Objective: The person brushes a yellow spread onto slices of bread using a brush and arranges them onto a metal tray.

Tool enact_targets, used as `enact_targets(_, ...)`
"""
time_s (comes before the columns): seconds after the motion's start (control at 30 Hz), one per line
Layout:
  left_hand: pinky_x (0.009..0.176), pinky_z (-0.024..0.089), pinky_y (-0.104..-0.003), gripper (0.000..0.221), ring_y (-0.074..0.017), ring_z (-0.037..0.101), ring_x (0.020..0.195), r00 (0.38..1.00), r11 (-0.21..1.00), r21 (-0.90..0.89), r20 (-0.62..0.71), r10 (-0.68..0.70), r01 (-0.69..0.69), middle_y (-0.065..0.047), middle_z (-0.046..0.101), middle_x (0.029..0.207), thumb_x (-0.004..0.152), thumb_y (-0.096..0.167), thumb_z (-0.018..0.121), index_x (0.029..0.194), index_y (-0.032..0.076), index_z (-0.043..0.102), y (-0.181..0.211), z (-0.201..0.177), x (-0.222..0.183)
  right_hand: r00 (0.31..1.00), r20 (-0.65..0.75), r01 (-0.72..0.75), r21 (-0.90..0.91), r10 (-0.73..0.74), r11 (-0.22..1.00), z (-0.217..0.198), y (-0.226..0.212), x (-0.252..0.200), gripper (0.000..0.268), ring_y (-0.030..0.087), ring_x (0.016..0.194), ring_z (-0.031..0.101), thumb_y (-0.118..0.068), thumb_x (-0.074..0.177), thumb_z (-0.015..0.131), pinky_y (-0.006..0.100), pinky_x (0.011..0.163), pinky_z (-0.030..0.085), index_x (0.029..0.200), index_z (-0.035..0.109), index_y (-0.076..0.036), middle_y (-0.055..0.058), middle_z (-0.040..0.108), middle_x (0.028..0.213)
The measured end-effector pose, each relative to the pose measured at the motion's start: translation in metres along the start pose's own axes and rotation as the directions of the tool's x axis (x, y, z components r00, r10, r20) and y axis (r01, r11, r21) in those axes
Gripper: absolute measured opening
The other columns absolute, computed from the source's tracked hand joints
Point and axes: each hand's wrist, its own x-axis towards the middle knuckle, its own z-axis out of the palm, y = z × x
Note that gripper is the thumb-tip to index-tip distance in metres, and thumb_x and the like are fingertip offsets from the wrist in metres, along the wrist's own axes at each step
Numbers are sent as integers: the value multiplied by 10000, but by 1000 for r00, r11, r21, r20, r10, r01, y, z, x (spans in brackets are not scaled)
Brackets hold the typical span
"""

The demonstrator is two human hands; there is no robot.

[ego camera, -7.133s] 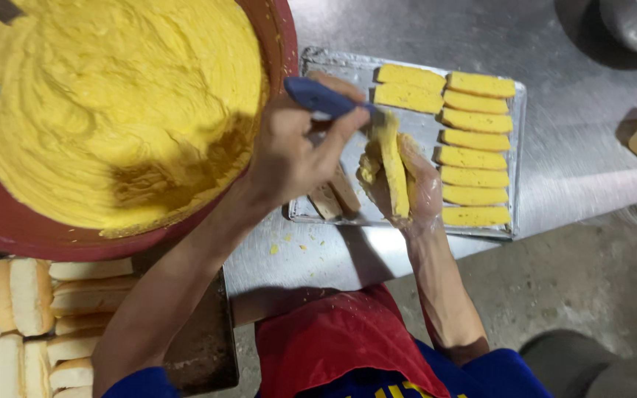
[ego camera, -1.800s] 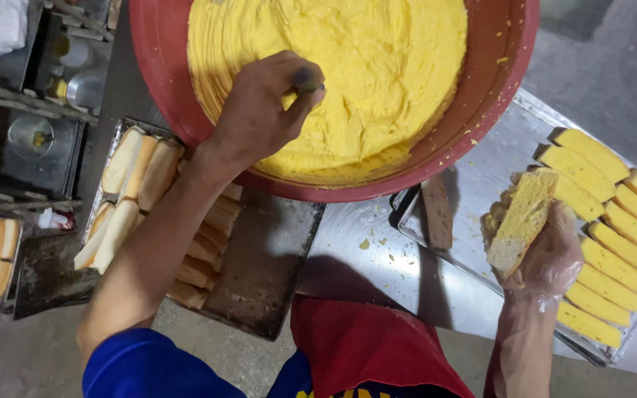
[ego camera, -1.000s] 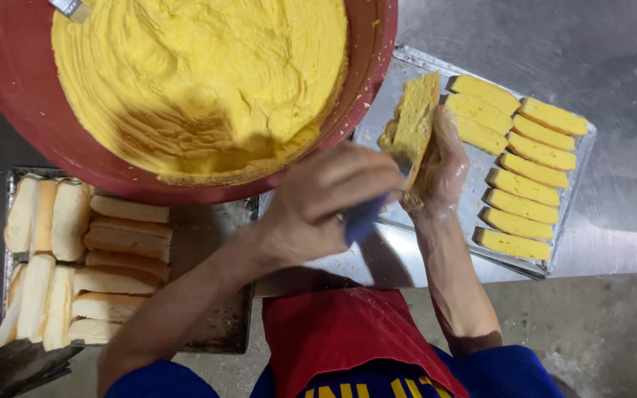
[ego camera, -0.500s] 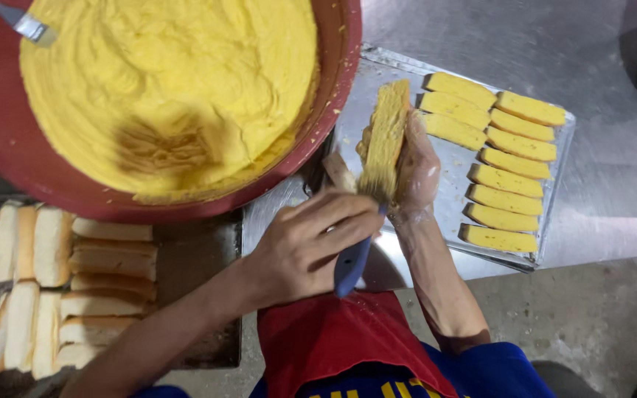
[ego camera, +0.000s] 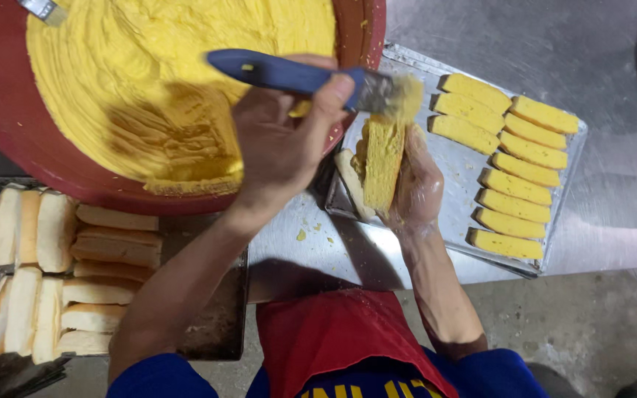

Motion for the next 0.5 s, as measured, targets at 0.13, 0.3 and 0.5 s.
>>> enact_targets(0.13, 769, 670, -268, 104, -178, 767, 952, 925, 849, 371, 188, 329, -377, -78, 736, 1047, 1083, 71, 732, 1161, 27, 679, -16, -5, 3, 998, 49, 43, -4, -43, 999, 11, -2, -1, 473, 220, 950, 634, -330, 1132, 422, 370, 824, 553, 1501, 487, -41, 123, 649, 1163)
enact_targets(0.3, 740, 666, -348, 121, -249, 734, 1004, 736, 604, 438, 520, 434, -666, -129, 693, 1150, 1030, 65, 685, 1147, 36, 687, 5, 12, -39, 997, 18, 73, 57, -74, 996, 7, -12, 8, 480, 214, 1066, 642, -293, 1112, 413, 373, 948, 574, 1520, 472, -47, 117, 631, 1237)
enact_targets(0.5, 499, 565, -235, 118, -131, 707, 646, 743, 960, 245, 666, -65, -136, -84, 731, 930, 1066, 131, 670, 1102, 29, 716, 15, -23, 16, 992, 124, 21, -64, -13, 998, -5, 1, -3, 483, 205, 1001, 628, -299, 1134, 414, 341, 874, 552, 1531, 455, -27, 115, 640, 1222)
